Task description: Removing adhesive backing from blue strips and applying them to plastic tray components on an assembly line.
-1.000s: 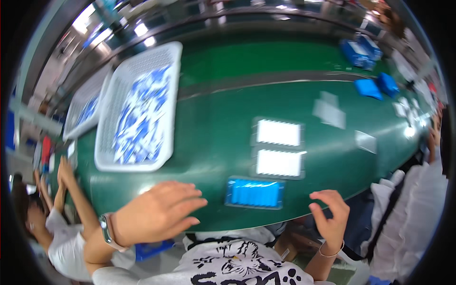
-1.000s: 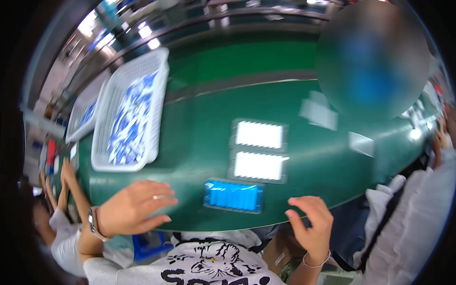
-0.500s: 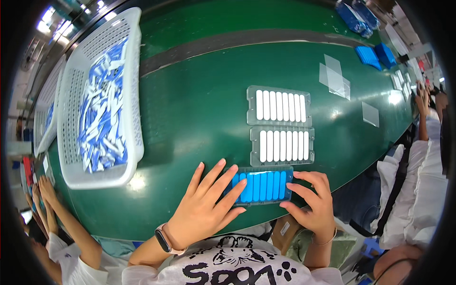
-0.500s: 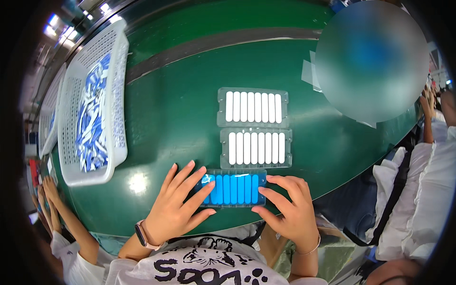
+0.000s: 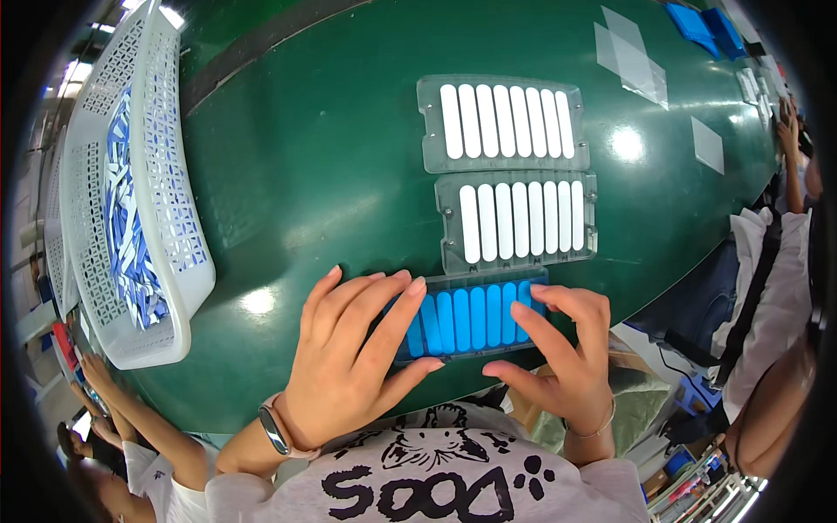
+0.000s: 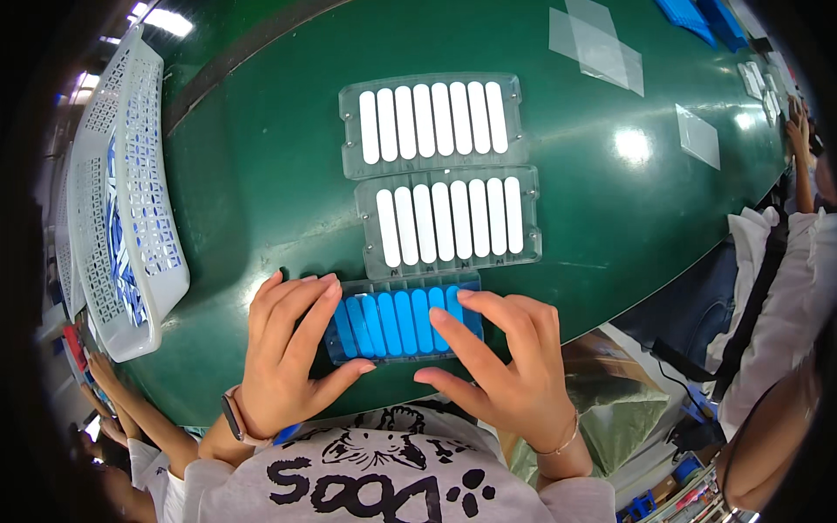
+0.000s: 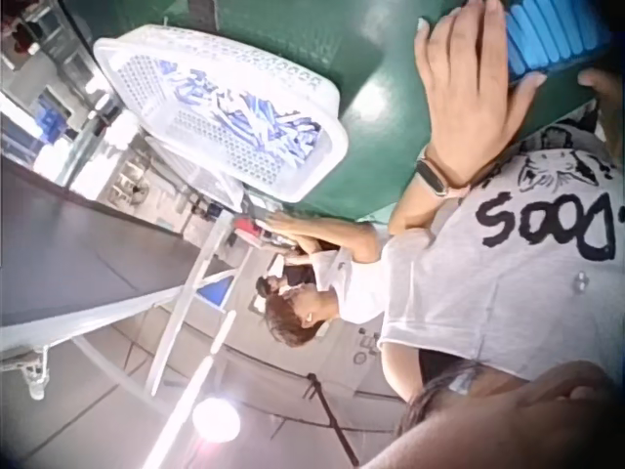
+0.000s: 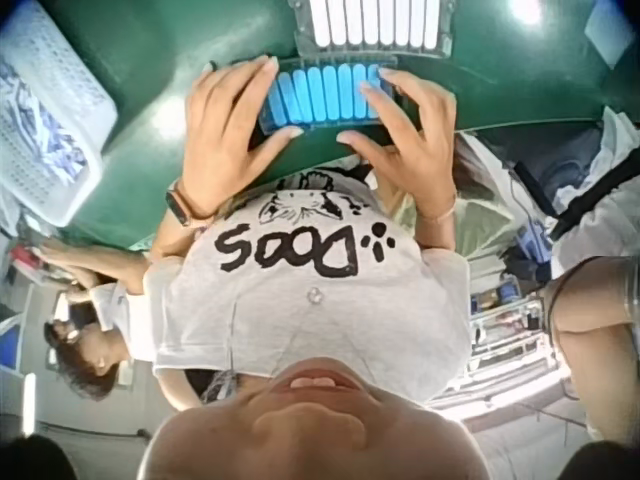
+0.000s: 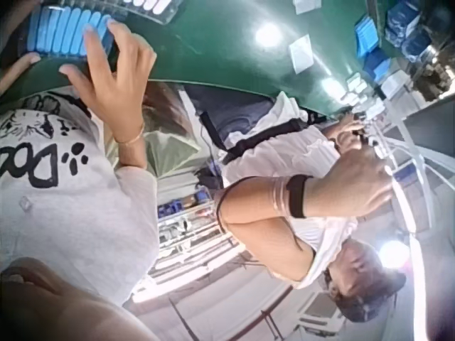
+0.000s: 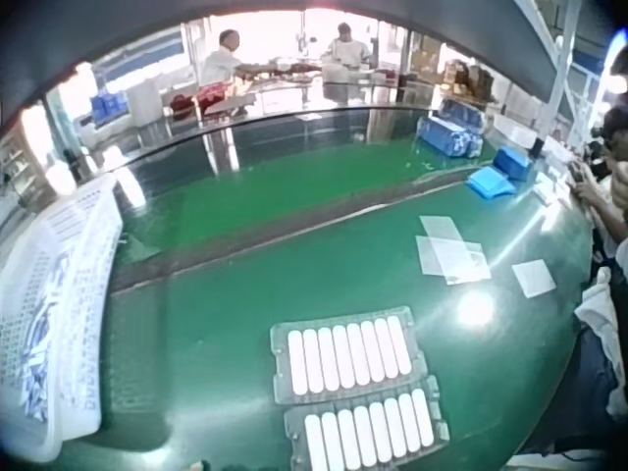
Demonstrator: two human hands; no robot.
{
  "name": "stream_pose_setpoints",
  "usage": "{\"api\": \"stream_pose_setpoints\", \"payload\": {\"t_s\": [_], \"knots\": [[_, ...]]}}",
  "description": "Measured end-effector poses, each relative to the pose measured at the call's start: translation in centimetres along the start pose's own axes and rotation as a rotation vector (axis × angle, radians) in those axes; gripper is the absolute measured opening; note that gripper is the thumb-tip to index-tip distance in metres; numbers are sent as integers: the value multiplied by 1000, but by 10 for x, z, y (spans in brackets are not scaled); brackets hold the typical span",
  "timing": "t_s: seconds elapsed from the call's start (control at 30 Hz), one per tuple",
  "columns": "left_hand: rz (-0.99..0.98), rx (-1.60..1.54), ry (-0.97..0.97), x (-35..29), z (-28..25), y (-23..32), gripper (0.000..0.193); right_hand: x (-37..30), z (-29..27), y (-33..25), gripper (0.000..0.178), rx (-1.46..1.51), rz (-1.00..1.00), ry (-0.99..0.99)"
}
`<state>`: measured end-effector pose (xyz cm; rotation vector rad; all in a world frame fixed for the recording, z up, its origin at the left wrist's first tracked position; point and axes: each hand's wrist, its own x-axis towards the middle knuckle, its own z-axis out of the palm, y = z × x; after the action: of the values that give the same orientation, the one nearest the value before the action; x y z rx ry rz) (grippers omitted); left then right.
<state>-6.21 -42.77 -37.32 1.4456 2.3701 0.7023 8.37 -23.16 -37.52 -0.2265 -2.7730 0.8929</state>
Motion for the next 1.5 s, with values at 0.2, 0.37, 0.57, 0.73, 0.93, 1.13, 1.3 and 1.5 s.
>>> {"api": "stream_pose_setpoints", "payload": {"t_s": [0.2, 0.37, 0.57, 0.73, 0.93, 1.13, 1.3, 1.5], "knots": [[-7, -54, -15, 3, 0, -2, 65, -11, 18, 3, 56, 148, 172, 172], [-103, -134, -54, 15, -3, 7, 54, -2, 9, -11, 60, 118, 386, 134], [-110, 15, -17, 25, 3, 18, 67, 15, 8, -16, 52, 82, 441, 160], [-114, 8, -47, 27, -3, 10, 53, 24, -5, -6, 33, 251, 508, 122], [-135, -49, -80, 39, -12, 20, 49, 30, -14, 2, 38, 270, 420, 105], [178, 91, 11, 30, 9, 15, 69, 28, -5, -5, 35, 202, 456, 128], [256, 149, -299, 29, 7, 31, 91, 15, -8, 7, 35, 497, 599, 235], [358, 79, -250, 50, 6, 48, 97, -3, -4, 20, 30, 553, 460, 449]]}}
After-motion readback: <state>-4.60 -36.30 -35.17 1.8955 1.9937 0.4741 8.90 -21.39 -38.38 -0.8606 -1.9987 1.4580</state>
